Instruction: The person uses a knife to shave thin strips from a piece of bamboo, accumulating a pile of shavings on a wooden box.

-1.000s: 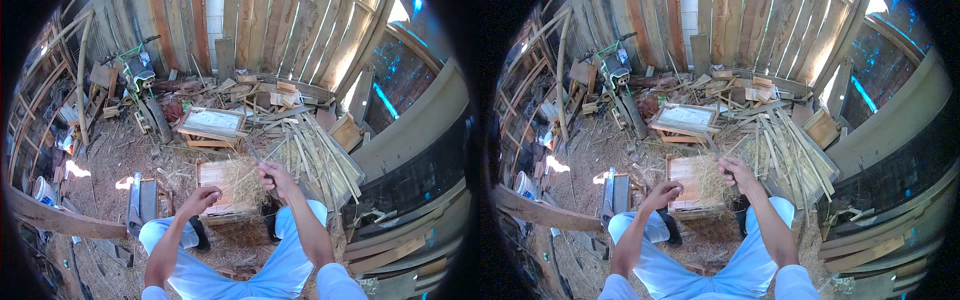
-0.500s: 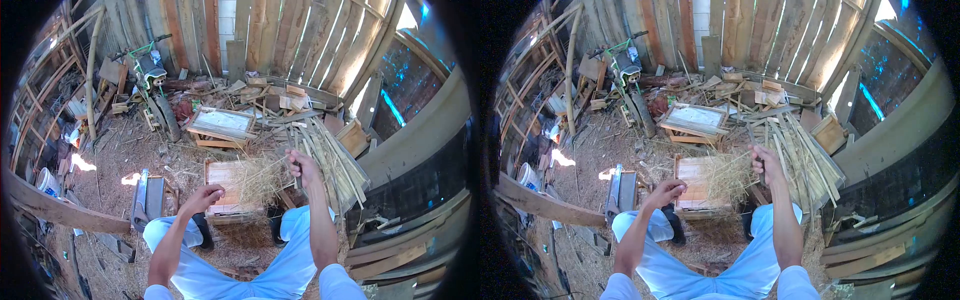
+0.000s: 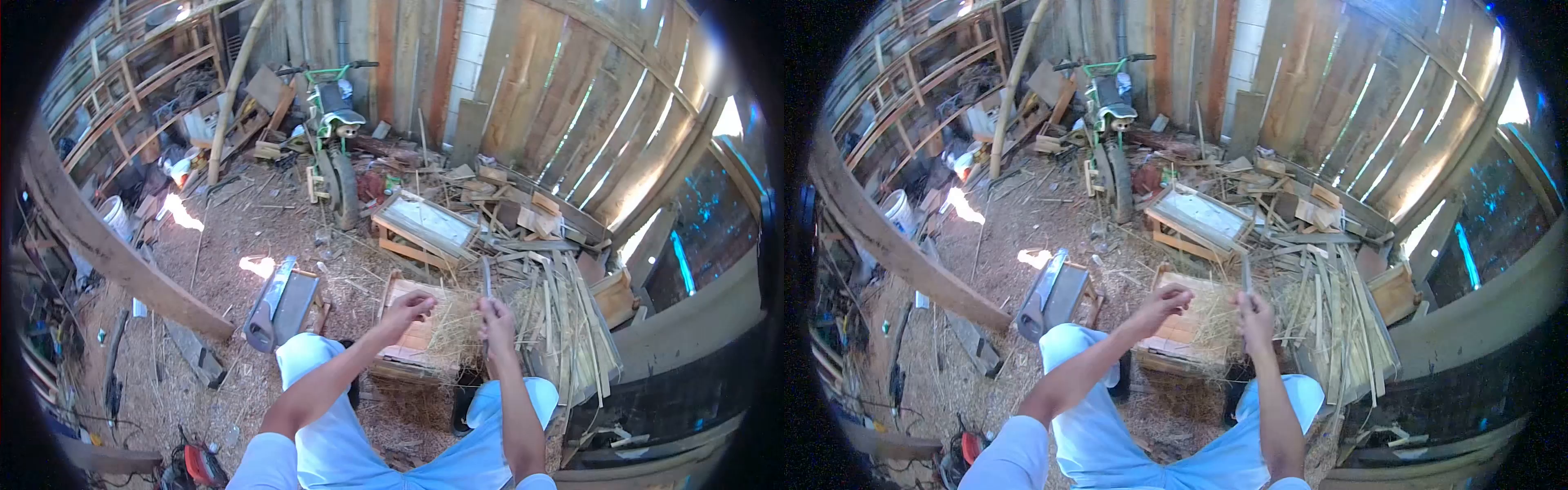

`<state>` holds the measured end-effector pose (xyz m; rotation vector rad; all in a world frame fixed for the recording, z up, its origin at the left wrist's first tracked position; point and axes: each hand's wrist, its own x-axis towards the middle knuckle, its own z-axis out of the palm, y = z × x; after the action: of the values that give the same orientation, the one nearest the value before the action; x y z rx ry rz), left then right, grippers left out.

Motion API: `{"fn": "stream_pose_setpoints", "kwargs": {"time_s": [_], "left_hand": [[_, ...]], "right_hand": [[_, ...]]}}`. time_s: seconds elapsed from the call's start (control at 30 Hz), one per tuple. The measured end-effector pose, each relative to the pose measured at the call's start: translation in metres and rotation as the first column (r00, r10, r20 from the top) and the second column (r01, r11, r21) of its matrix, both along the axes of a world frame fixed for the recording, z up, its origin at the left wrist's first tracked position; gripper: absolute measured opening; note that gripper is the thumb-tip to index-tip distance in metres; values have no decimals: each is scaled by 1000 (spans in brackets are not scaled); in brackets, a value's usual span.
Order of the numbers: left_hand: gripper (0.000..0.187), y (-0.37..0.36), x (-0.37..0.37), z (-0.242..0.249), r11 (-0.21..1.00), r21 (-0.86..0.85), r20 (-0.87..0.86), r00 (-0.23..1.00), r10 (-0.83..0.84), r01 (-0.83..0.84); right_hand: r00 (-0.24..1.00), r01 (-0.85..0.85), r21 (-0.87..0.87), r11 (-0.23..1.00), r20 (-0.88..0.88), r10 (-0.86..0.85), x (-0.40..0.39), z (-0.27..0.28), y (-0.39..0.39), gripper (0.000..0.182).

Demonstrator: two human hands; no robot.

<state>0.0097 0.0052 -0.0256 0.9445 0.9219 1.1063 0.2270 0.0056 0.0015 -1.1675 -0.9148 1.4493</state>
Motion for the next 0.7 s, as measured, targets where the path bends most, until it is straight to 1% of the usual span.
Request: {"fn": "stream_pose_setpoints", "kwargs": {"time_s": [0.03,0.07,0.13,0.17,0.23,0.27,0.3,0.37,0.43,0.5,0.53,0.57,0.6,0.63,0.67,0.7], "left_hand": [[24,1,6,-2,1000,-10,20,1000,-7,8],[24,1,9,-4,1000,-12,20,1000,2,-2],[25,0,19,-5,999,45,54,998,-29,27],[25,1,21,-5,999,40,54,998,-27,25],[25,2,19,-6,1000,23,6,1000,1,-1],[25,3,17,-6,1000,13,3,1000,5,-5],[25,5,16,-5,1000,2,11,1000,15,-15],[24,6,15,-4,999,-21,18,999,27,-26],[24,5,14,-2,1000,5,0,1000,-1,1],[22,6,11,1,1000,23,-30,999,14,-13],[21,9,8,2,994,72,6,997,80,-80],[19,13,5,5,982,118,45,989,144,-148],[17,18,-5,12,973,159,52,985,164,-170],[17,25,-15,16,961,141,114,968,225,-240],[17,29,-25,18,944,117,174,942,286,-308],[17,31,-37,23,946,111,173,943,285,-306]], "right_hand": [[994,-87,-13,996,69,88,-13,0,-3,21],[993,-97,-15,995,69,98,-26,-1,-5,21],[979,-135,9,991,154,132,-42,1,-13,18],[979,-137,4,991,153,135,-42,-1,-11,18],[986,-74,-2,997,149,74,-46,-1,-9,15],[982,-121,-20,992,147,122,-42,1,-9,14],[981,-124,-28,992,145,127,-40,-2,-7,14],[955,-163,60,985,261,142,-38,-9,-5,11],[949,-193,37,981,259,177,-37,-8,-6,11],[931,-197,14,980,318,182,-34,-5,-8,14],[901,-236,38,971,383,204,-30,-11,-6,14],[900,-238,29,971,381,209,-27,-13,-7,14],[884,-263,33,964,410,227,-24,-12,-7,15],[865,-286,35,957,438,243,-21,-10,-9,15],[741,-342,247,907,665,98,-18,-7,-12,16],[740,-340,241,909,665,100,-13,-5,-14,16]]}}
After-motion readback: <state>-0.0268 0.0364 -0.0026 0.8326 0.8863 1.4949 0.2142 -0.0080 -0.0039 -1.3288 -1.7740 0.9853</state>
